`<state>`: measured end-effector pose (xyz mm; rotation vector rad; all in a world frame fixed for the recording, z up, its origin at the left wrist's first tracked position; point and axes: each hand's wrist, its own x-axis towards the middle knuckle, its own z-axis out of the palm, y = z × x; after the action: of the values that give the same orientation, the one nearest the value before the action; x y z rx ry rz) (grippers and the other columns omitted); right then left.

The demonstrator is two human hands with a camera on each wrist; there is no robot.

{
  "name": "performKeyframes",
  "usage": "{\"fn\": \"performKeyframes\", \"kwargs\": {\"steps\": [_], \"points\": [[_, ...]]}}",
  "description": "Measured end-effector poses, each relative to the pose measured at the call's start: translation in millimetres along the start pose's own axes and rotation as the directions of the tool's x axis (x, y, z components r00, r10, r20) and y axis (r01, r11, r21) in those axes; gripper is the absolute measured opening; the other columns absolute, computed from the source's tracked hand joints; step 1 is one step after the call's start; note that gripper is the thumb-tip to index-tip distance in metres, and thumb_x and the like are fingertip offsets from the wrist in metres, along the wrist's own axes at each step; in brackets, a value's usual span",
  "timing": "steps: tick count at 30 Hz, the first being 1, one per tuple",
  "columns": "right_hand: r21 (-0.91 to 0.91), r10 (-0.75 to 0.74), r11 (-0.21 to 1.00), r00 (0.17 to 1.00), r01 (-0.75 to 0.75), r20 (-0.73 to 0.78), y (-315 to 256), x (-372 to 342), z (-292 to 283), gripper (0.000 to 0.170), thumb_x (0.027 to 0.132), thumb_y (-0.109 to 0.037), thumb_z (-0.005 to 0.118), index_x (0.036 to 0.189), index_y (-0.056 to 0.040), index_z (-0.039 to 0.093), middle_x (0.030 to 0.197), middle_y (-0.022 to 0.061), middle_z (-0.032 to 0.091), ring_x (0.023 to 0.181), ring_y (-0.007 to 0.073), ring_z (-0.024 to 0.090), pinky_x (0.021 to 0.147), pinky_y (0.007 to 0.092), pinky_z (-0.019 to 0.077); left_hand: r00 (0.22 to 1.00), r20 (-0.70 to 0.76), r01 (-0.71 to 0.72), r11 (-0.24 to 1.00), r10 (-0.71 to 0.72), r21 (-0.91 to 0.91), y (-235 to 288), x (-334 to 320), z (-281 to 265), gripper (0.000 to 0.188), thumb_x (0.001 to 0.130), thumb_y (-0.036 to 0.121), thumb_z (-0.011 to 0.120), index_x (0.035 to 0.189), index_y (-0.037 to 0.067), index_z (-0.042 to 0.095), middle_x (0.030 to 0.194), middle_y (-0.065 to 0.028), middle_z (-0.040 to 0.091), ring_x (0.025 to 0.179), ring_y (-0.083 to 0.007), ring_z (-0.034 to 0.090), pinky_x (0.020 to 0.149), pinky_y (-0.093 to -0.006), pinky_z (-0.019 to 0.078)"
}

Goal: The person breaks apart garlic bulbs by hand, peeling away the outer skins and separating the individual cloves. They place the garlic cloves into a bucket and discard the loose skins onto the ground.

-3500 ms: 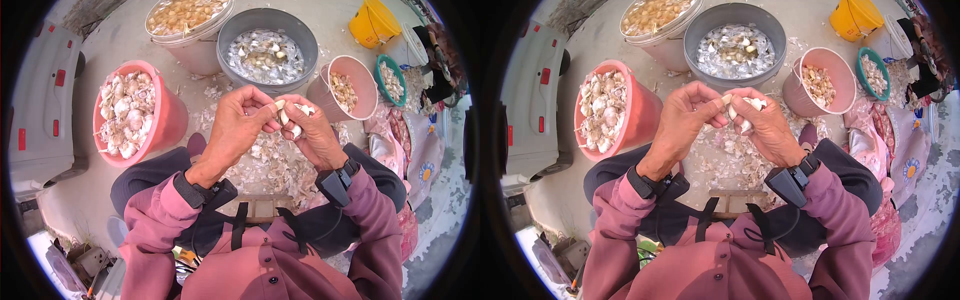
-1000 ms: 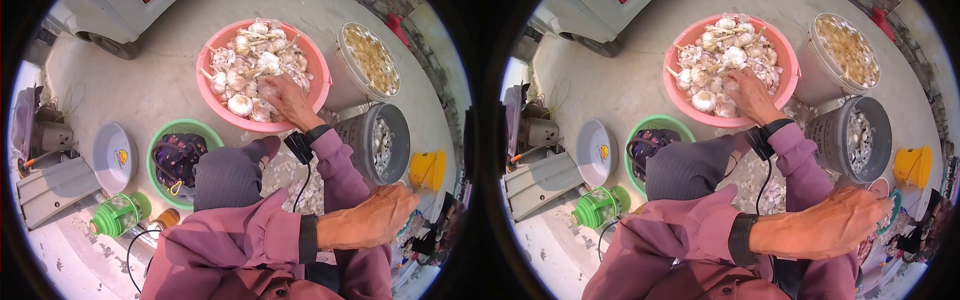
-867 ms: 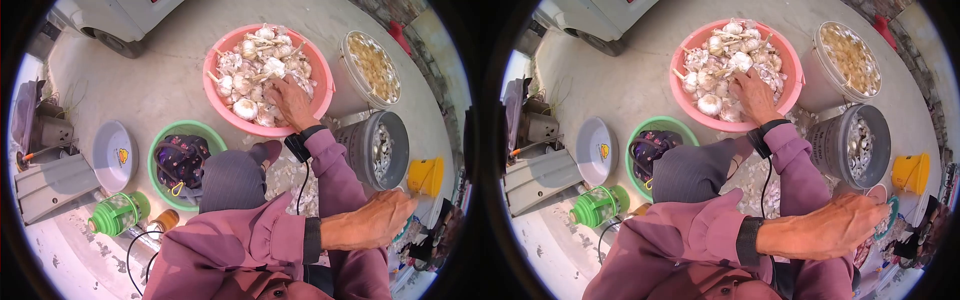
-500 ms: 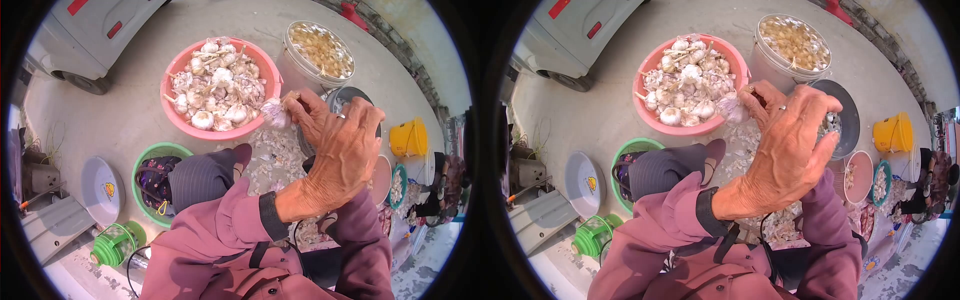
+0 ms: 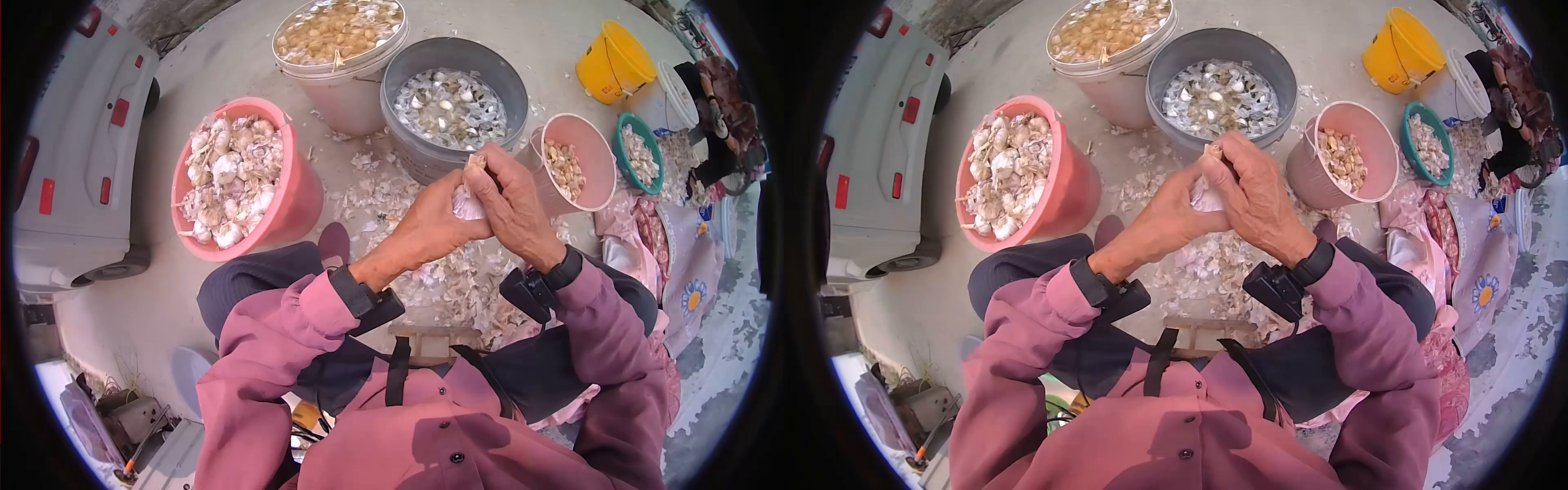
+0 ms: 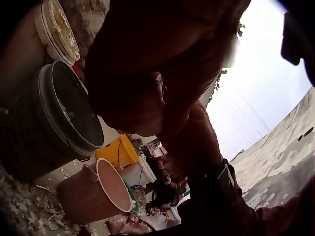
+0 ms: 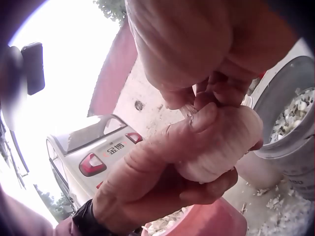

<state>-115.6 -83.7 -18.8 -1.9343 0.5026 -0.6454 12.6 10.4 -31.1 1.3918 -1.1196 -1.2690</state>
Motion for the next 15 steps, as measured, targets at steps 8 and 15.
{"fn": "performKeyframes", "kwargs": {"steps": [8,15], "points": [[0.106,0.144,0.986,0.981,-0.130,-0.133,-2,-7,-17,0.019,0.093,-0.016,0.064,0.091,0.0007,0.055,0.078,0.0036,0.051,0.071,0.0099,0.049,0.065,0.0279,0.0431,0.985,-0.104,-0.135,0.991,0.136,0.016,-4,17,18,0.056,0.071,0.019,0.081,0.116,-0.002,0.054,0.106,-0.0155,0.064,0.100,-0.0224,0.062,0.086,-0.0349,0.0485],[0.250,0.295,0.938,0.930,-0.239,-0.220,5,-9,-4,0.019,0.086,-0.017,0.075,0.092,-0.0014,0.065,0.078,-0.0019,0.062,0.072,0.0037,0.054,0.064,0.0212,0.0459,0.917,-0.240,-0.170,0.856,0.319,0.488,-1,15,8,0.058,0.076,0.016,0.078,0.121,-0.004,0.048,0.113,-0.0214,0.052,0.101,-0.0370,0.059,0.084,-0.0424,0.0487]]}}
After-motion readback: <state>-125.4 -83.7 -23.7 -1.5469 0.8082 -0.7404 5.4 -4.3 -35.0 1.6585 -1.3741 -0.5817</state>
